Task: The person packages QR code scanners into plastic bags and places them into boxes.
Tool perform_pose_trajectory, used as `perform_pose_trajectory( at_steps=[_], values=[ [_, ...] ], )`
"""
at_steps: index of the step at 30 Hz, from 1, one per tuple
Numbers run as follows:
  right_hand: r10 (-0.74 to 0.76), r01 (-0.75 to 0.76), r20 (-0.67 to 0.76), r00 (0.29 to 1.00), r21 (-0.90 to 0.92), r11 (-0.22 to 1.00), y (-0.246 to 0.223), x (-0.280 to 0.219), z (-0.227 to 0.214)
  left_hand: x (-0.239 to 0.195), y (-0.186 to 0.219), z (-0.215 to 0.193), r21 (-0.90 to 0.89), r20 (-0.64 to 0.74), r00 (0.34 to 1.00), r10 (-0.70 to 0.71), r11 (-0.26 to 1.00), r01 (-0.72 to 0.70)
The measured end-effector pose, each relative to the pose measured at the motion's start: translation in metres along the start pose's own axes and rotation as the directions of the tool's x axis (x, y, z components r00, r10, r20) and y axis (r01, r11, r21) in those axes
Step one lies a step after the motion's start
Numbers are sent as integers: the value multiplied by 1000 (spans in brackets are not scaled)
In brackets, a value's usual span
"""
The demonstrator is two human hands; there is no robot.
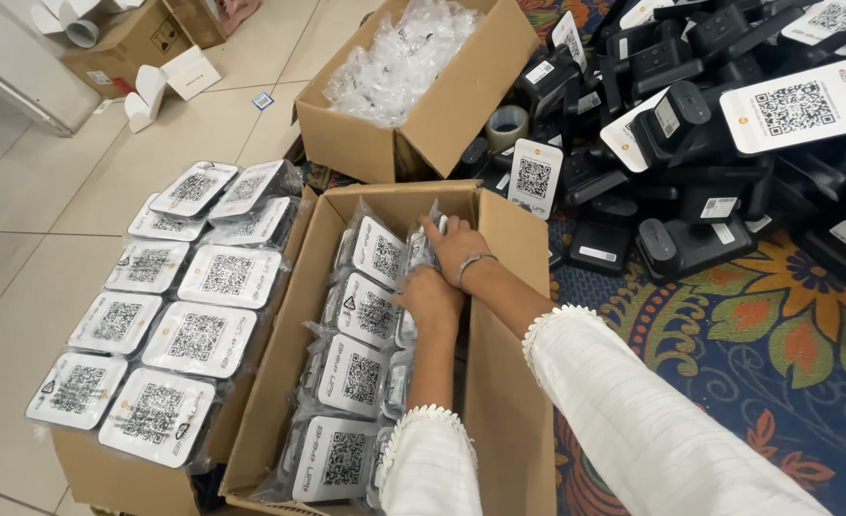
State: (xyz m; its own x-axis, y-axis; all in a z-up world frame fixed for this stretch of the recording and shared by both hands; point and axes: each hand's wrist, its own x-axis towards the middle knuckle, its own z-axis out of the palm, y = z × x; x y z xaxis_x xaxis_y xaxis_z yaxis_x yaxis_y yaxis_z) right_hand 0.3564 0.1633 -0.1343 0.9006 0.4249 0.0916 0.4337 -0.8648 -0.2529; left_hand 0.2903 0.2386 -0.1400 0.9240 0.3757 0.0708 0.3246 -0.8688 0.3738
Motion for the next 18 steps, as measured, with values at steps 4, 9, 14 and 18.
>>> perform_pose_trajectory(
  at_steps=[4, 9, 14, 18],
  values=[
    [69, -65, 137, 988, -37, 997, -5, -13, -4, 4, -6, 16, 175, -33, 999, 18, 985, -12],
    [205, -185, -196, 959, 115, 976, -20, -50, -26, 11, -20, 49, 309, -161, 986, 44, 951, 8],
    [272, -253, -95, 958, 169, 952, -26, -102, -38, -32, -4, -15, 235, -139, 986, 93, 970, -59],
    [233, -189, -93, 968, 339, 921, -28, -139, -25, -64, -9, -29, 159, -81, 981, 177, 974, -162]
  ],
)
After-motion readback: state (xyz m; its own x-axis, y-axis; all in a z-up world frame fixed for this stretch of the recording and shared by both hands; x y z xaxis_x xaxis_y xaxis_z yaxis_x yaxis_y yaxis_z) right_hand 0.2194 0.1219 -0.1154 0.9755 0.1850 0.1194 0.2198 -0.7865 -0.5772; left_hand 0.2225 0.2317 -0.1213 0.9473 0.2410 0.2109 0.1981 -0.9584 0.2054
